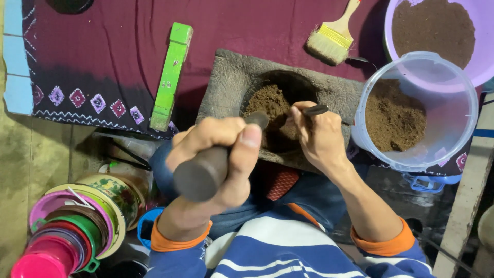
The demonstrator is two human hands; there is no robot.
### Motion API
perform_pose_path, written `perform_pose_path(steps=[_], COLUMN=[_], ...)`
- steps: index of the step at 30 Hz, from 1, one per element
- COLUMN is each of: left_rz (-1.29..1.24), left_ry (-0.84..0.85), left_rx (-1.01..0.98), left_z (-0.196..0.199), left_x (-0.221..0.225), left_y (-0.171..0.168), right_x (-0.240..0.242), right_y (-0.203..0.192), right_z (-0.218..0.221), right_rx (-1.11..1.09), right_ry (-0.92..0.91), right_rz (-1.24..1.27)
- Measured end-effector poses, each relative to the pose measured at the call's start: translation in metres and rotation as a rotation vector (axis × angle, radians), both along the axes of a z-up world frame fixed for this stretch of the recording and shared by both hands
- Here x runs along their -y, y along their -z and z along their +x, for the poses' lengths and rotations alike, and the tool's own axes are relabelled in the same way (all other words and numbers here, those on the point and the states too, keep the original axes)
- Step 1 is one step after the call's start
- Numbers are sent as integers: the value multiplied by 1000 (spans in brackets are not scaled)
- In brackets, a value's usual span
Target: The person transfers brown powder from a transparent container into a wooden mortar using a spoon, and then uses a pestle to crush the substance.
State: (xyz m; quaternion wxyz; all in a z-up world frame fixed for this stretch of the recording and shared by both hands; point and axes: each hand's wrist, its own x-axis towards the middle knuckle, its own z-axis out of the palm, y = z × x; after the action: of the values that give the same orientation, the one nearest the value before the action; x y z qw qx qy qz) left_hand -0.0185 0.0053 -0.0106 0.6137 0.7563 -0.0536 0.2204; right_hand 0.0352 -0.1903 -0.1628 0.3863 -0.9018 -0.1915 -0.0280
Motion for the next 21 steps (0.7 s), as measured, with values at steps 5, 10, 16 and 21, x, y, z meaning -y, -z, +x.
perform_pose_path(steps=[5,10,16,21], left_rz=[37,53,-38,-79], left_ry=[-128,-86,-26,45], left_rx=[94,154,33,79], left_z=[46,42,29,10], left_x=[28,31,13,-2], left_y=[56,59,45,12], right_x=[4,4,-10,-19], right_y=[-14,-19,-15,-23], right_z=[19,36,63,74], right_rx=[115,86,-68,-172], right_ry=[-92,-253,-477,-602], right_rz=[77,159,77,42])
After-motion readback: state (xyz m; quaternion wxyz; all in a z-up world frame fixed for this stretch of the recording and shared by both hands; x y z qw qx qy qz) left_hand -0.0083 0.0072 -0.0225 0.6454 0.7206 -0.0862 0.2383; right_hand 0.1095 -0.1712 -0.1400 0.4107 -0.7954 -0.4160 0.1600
